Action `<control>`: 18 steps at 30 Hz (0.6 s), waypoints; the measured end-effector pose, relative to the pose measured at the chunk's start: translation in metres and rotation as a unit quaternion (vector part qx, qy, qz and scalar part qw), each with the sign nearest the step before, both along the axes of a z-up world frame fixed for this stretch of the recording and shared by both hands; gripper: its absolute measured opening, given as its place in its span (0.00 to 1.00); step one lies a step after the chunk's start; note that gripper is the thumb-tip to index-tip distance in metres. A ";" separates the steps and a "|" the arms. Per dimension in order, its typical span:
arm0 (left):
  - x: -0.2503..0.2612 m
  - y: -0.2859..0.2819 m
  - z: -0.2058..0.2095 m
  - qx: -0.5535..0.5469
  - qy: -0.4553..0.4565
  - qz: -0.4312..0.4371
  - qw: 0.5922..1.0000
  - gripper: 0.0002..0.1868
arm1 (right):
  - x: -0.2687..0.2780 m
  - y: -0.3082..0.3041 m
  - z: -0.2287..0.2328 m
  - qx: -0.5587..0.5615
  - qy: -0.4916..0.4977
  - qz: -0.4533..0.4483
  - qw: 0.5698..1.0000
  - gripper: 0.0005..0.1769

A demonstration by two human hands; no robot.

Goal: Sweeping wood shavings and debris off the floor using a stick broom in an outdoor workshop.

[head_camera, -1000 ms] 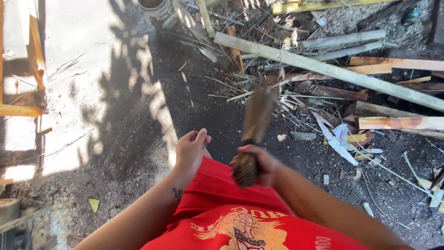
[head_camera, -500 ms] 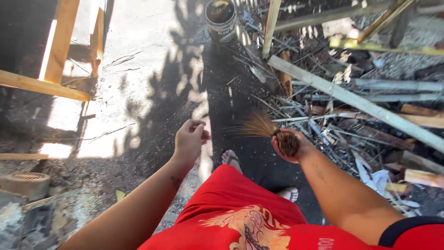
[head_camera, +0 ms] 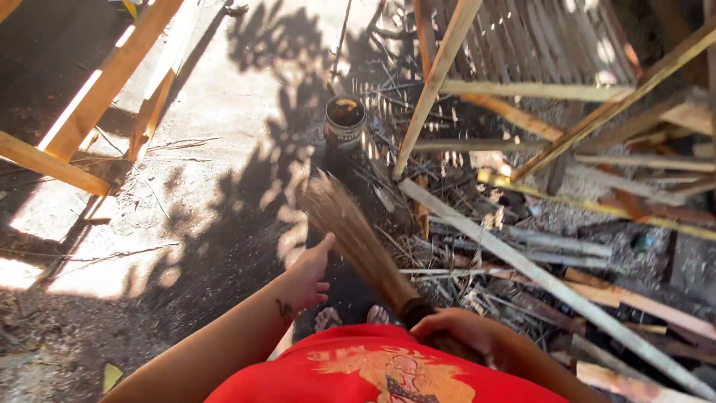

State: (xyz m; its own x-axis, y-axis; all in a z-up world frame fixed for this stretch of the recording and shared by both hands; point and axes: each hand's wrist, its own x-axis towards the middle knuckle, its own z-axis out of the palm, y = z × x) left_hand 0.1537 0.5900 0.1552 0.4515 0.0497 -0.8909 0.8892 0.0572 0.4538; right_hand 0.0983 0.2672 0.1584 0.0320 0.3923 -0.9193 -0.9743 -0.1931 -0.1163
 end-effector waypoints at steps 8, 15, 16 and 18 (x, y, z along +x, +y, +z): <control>0.030 -0.024 0.087 -0.163 -0.037 0.414 0.895 0.34 | 0.053 0.033 0.071 -0.140 -0.431 0.384 0.805 0.50; 0.023 -0.054 0.100 -0.224 -0.061 0.432 0.872 0.33 | 0.120 0.130 0.107 -0.158 -0.573 0.291 0.750 0.51; 0.024 -0.059 0.102 -0.237 -0.062 0.434 0.867 0.33 | 0.125 0.144 0.117 -0.177 -0.596 0.274 0.734 0.49; 0.014 -0.062 0.099 -0.249 -0.069 0.444 0.858 0.32 | 0.125 0.165 0.118 -0.187 -0.622 0.262 0.714 0.49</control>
